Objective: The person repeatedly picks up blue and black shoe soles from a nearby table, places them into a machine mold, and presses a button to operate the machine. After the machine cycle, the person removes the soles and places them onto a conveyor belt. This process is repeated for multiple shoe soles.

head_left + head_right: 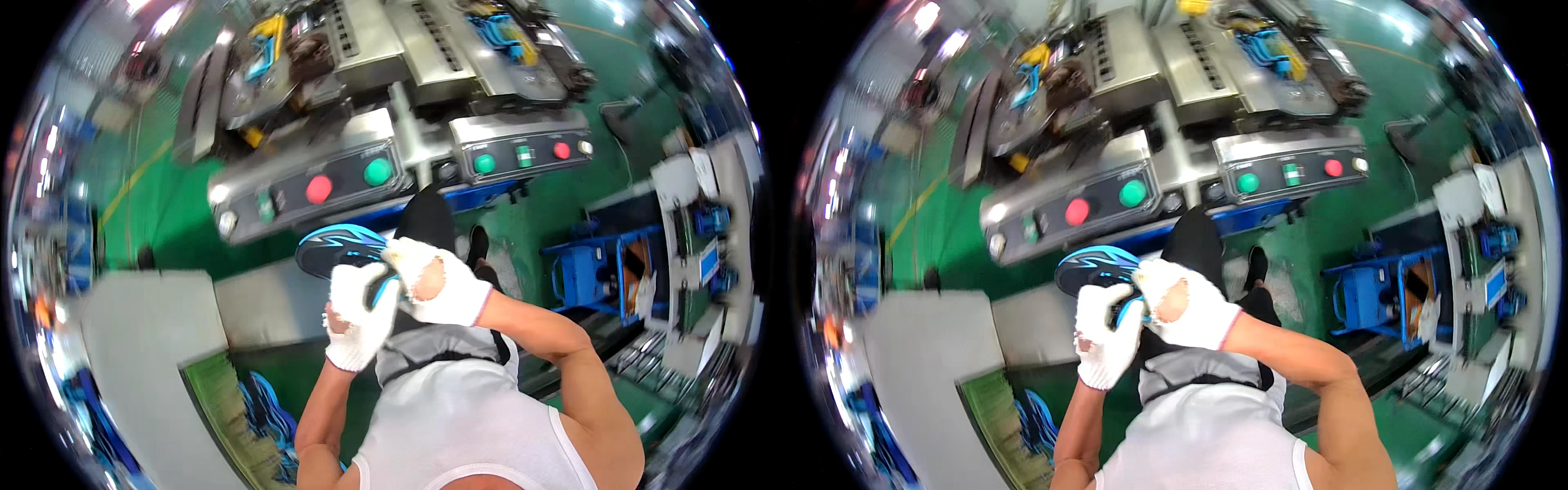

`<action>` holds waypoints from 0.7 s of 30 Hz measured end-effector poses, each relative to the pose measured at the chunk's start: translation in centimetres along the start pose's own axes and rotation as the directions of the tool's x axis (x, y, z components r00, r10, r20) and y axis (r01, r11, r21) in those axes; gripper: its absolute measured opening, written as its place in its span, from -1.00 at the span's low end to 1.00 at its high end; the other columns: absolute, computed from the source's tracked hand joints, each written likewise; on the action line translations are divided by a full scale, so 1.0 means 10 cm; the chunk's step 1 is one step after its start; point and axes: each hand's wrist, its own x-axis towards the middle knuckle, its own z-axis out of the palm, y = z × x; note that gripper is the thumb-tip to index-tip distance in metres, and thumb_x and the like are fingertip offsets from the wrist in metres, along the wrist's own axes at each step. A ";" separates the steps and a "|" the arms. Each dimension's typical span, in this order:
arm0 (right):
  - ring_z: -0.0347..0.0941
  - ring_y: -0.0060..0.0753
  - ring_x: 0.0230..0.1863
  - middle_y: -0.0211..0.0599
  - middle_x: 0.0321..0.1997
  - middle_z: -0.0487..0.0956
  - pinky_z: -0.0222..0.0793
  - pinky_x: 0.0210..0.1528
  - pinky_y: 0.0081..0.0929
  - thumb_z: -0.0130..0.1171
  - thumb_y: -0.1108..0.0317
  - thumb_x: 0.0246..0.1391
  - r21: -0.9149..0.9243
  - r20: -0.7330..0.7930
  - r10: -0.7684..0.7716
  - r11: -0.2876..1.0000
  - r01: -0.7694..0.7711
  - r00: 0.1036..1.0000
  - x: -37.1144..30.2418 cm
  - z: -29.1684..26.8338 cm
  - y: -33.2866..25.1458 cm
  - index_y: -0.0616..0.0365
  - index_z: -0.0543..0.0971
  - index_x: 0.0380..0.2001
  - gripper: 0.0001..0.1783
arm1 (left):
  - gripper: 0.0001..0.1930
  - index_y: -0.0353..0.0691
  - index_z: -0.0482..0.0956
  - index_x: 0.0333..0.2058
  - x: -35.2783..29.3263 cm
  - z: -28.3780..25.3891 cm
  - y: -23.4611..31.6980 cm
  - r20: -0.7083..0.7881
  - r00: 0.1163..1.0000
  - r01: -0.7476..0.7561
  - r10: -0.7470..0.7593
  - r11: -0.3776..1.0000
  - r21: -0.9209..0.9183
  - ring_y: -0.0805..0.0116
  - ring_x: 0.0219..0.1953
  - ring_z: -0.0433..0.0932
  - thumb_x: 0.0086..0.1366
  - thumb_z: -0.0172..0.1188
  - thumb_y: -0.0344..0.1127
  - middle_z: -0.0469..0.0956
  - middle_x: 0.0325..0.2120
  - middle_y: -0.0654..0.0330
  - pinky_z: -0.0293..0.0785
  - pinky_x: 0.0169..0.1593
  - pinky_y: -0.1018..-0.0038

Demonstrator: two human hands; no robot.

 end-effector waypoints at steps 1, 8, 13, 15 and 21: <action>0.59 0.12 -0.03 0.07 -0.12 0.59 0.53 0.05 -0.08 0.34 0.23 0.00 0.088 -0.035 0.080 0.993 -0.077 0.996 -0.16 -0.26 0.13 0.33 0.55 -0.02 -0.48 | -0.56 -0.29 0.64 0.03 0.31 0.09 0.20 0.188 0.979 -0.078 0.082 0.997 -0.028 0.05 -0.18 0.61 0.17 0.51 -0.39 0.57 -0.16 -0.04 0.58 -0.10 0.23; 0.55 -0.48 -0.18 -0.38 -0.04 0.66 0.45 -0.08 -0.42 0.51 0.25 0.04 0.858 0.111 0.850 0.180 -0.481 0.515 -1.94 -0.85 0.69 0.22 0.47 0.32 -0.22 | -0.30 -0.36 0.51 0.24 2.18 0.91 1.16 0.162 0.827 -0.529 0.539 0.842 -0.100 -0.13 0.17 0.58 0.13 0.53 -0.28 0.58 0.10 -0.13 0.48 0.28 0.15; 0.51 -0.45 -0.19 -0.27 -0.03 0.58 0.53 -0.20 -0.34 0.36 0.33 -0.01 0.994 -0.074 0.970 0.054 0.090 0.233 -2.66 -0.41 0.82 0.39 0.39 0.26 -0.24 | -0.28 -0.33 0.37 0.38 3.79 2.11 0.87 0.144 0.898 -0.416 0.416 0.909 -0.034 -0.08 0.37 0.42 0.37 0.37 -0.11 0.44 0.32 -0.15 0.33 0.42 0.18; 0.58 -0.13 0.25 -0.11 0.33 0.54 0.58 0.31 -0.10 0.37 0.33 0.05 0.958 -0.212 0.935 0.141 0.248 0.285 -2.87 -0.25 1.01 0.30 0.27 0.46 -0.09 | -0.19 -0.33 0.35 0.42 4.42 2.68 0.70 0.159 0.966 -0.186 0.202 0.976 -0.110 0.00 0.39 0.41 0.35 0.36 0.02 0.45 0.33 -0.15 0.32 0.43 0.22; 0.57 -0.34 0.11 -0.22 0.20 0.55 0.62 0.19 -0.12 0.53 -0.02 0.11 0.963 0.103 0.994 -0.095 0.252 -0.021 -4.00 1.38 1.34 0.16 0.23 0.47 0.03 | -0.30 -0.14 0.48 0.36 5.42 3.87 0.39 0.132 0.991 -0.021 0.025 0.999 -0.035 -0.02 0.22 0.58 0.32 0.33 0.03 0.58 0.20 -0.14 0.45 0.32 0.23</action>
